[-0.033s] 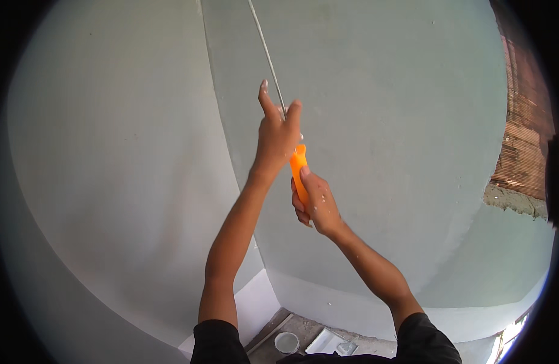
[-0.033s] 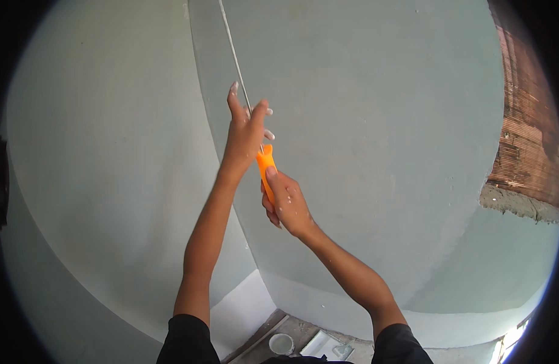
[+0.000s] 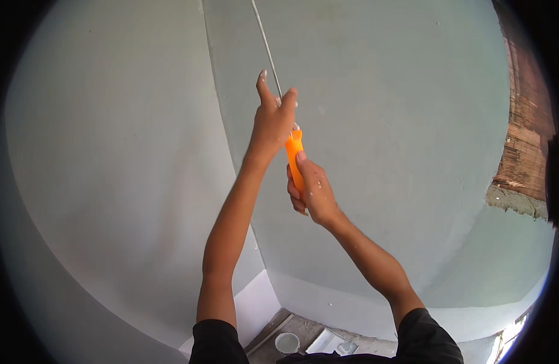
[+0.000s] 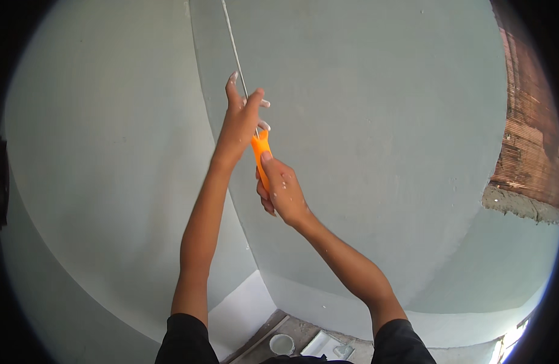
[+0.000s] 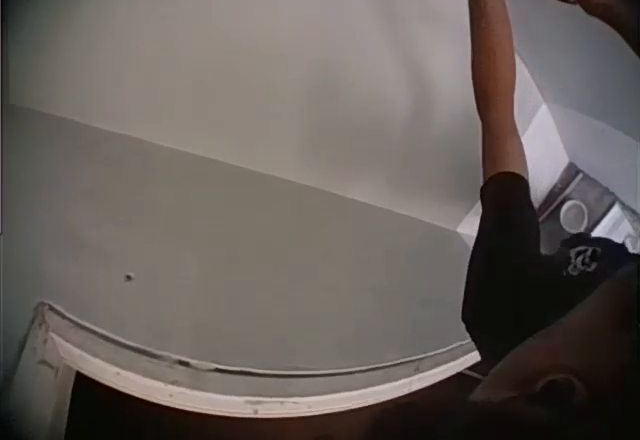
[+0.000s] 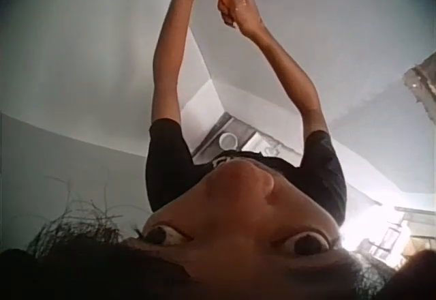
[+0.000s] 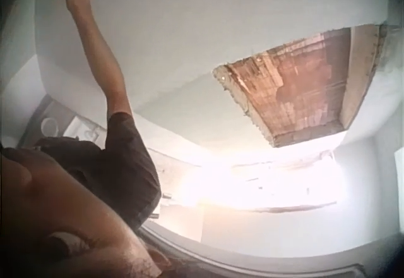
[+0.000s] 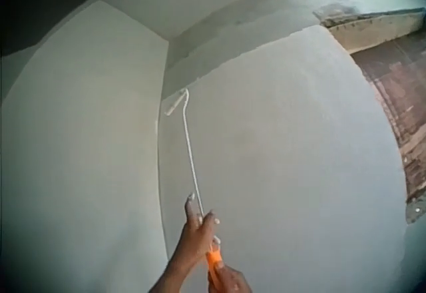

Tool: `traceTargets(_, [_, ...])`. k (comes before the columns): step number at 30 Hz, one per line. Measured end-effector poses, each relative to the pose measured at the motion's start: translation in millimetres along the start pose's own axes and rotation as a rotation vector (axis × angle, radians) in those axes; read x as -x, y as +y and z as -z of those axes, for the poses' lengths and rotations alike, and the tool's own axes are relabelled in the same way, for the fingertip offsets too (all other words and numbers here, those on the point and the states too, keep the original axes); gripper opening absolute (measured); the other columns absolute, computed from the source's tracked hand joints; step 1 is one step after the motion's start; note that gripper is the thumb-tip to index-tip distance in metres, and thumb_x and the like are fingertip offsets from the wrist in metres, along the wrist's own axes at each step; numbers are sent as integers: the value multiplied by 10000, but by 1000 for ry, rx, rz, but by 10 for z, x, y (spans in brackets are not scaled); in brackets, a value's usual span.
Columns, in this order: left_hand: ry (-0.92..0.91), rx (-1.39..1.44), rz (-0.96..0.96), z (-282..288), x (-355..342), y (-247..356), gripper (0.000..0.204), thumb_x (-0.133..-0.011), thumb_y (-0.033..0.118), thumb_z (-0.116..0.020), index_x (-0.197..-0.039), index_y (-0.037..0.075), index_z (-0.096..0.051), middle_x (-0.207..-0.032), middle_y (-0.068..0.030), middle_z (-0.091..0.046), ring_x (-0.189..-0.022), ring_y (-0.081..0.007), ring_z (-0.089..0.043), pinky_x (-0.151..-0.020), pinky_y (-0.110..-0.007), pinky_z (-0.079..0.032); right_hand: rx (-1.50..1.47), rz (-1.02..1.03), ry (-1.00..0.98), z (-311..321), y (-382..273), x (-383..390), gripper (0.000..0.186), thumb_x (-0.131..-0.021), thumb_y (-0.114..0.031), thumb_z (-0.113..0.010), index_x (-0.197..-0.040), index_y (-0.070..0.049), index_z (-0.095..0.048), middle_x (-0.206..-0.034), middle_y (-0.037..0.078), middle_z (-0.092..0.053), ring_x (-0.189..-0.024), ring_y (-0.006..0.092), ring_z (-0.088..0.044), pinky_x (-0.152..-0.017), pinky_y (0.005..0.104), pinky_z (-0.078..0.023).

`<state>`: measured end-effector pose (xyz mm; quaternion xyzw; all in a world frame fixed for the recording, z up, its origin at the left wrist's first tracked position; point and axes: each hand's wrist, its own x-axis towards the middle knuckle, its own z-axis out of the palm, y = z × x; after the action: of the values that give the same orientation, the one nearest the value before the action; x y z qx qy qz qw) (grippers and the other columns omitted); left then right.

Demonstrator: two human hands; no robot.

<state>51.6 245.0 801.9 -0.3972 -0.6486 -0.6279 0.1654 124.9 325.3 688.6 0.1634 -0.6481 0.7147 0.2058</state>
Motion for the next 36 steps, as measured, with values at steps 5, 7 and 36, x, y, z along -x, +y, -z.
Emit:
traceTargets(5, [-88, -9, -28, 405, -727, -17, 777, -940, 357, -511, -1535, 74, -100, -914, -133, -634, -583, -159, -555, -574, -318, -486, -160, 11, 55, -499, -330, -1004, 481, -987, -550, -377, -852, -92, -433, -553, -31, -330, -415, 74, -255, -388, 248, -211])
traceTargets(7, [-13, -259, -215, 479, -954, -76, 720, -962, 294, -469, -1554, 78, -121, -766, -94, -609, -568, -153, -534, -569, -321, -475, -214, 21, 73, -635, -352, -1239, 455, -983, -527, -388, -843, -96, -424, -558, -35, -326, -424, 71, -254, -396, 247, -202])
traceTargets(36, [7, -324, -362, 415, -845, -801, 629, -976, 124, -404, -1540, 3, -151, -679, -124, -591, -564, -179, -569, -633, -340, -500, -270, 5, 256, -691, 346, -1282, 569, -991, -587, -373, -806, -61, -489, -538, -43, -347, -390, 66, -271, -358, 243, -219])
